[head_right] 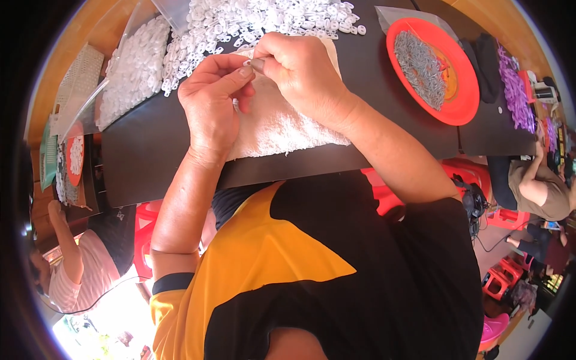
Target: Assembling small plastic and metal components by manually inserting pins into housings at a workbench.
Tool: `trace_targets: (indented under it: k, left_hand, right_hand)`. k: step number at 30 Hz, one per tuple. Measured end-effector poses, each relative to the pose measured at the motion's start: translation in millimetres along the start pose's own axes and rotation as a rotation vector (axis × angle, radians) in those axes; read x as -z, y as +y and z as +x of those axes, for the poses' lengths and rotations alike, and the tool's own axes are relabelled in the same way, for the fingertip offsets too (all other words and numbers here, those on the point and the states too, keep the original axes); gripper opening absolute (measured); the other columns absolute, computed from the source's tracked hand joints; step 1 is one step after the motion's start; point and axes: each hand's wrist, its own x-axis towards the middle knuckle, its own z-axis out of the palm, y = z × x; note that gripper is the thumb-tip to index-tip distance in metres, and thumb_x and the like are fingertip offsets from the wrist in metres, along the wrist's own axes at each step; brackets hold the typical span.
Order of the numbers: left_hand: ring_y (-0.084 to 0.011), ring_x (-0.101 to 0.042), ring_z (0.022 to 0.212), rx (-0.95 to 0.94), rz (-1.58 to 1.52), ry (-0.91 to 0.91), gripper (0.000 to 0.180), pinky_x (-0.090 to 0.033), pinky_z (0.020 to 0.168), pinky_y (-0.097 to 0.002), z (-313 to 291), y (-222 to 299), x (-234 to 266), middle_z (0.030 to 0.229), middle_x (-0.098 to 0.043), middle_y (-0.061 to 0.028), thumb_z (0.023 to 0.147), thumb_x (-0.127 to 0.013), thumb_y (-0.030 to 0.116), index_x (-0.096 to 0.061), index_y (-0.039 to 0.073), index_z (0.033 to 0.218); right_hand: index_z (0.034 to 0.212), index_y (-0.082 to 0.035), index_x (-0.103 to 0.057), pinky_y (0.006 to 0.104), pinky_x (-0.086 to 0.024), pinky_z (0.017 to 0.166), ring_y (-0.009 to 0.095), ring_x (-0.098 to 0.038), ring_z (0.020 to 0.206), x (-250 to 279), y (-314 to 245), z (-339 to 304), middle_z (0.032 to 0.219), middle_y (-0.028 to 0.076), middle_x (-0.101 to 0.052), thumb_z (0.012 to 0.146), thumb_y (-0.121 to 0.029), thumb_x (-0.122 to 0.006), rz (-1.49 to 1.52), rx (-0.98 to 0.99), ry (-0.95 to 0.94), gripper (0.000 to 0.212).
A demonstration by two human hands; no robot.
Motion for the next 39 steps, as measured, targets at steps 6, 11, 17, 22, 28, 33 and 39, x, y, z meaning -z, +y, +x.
trace_targets:
  k: [6,11,17,22,28,33,39]
  left_hand:
    - [-0.0086,-0.056,0.058,-0.007,0.008,0.041,0.004,-0.04,0.046,-0.0216,-0.3,1.5,-1.1,0.076,-0.062,-0.0047,0.084,-0.064,-0.003,-0.064,-0.002,0.088]
    - [-0.0098,-0.056,0.059,0.034,-0.063,0.011,0.004,-0.041,0.047,-0.0221,3.3,2.5,0.1,0.076,-0.063,-0.0061,0.085,-0.063,-0.002,-0.063,-0.004,0.089]
    - [-0.0136,-0.058,0.06,0.09,-0.107,-0.009,0.009,-0.042,0.048,-0.024,6.3,4.5,3.4,0.079,-0.064,-0.0103,0.086,-0.062,0.0,-0.062,-0.005,0.094]
    - [-0.0155,-0.059,0.062,0.103,-0.109,-0.016,0.012,-0.043,0.049,-0.0251,7.0,4.7,4.3,0.081,-0.064,-0.0123,0.088,-0.06,0.0,-0.061,-0.006,0.097]
    - [-0.0156,-0.059,0.062,0.102,-0.112,-0.028,0.011,-0.043,0.049,-0.025,5.4,4.3,3.3,0.081,-0.064,-0.0121,0.088,-0.061,0.0,-0.061,-0.006,0.097]
    - [-0.0103,-0.057,0.058,0.046,-0.075,0.015,0.004,-0.041,0.046,-0.0222,2.9,1.1,0.4,0.077,-0.064,-0.0068,0.085,-0.065,-0.003,-0.063,-0.004,0.089]
    - [-0.0089,-0.056,0.058,0.007,-0.006,0.057,0.004,-0.041,0.046,-0.0211,0.6,0.5,-3.1,0.076,-0.063,-0.0044,0.083,-0.066,-0.003,-0.063,-0.003,0.087]
  right_hand:
    - [0.084,0.002,-0.062,0.0268,-0.043,0.055,0.011,-0.054,0.058,-5.6,-6.4,-0.9,0.062,0.007,-0.058,0.086,-0.006,-0.061,0.214,-0.241,0.0,0.008]
    - [0.086,0.001,-0.064,0.0265,-0.044,0.057,0.011,-0.054,0.059,-1.4,-0.4,1.1,0.063,0.007,-0.059,0.088,-0.007,-0.06,0.24,-0.218,0.025,0.009]
    - [0.093,-0.002,-0.064,0.0291,-0.049,0.063,0.017,-0.062,0.066,8.1,0.2,5.8,0.073,0.008,-0.065,0.088,-0.006,-0.061,0.018,-0.057,0.025,0.007]
    - [0.096,-0.005,-0.062,0.0324,-0.051,0.065,0.023,-0.066,0.074,7.3,6.8,6.8,0.087,0.008,-0.067,0.084,0.0,-0.061,-0.098,0.185,0.018,0.014]
    - [0.092,-0.004,-0.06,0.0343,-0.05,0.063,0.026,-0.065,0.071,5.7,7.6,3.9,0.085,0.009,-0.066,0.083,0.0,-0.061,-0.128,0.143,0.024,0.01]
    - [0.09,-0.001,-0.061,0.0324,-0.048,0.061,0.021,-0.063,0.067,-2.5,3.4,0.0,0.076,0.009,-0.065,0.084,-0.001,-0.06,-0.048,0.037,0.039,0.006]
    - [0.088,0.001,-0.062,0.0264,-0.045,0.057,0.01,-0.057,0.062,-6.4,-2.1,-0.1,0.07,0.005,-0.061,0.086,-0.002,-0.06,0.228,-0.283,0.008,0.004]
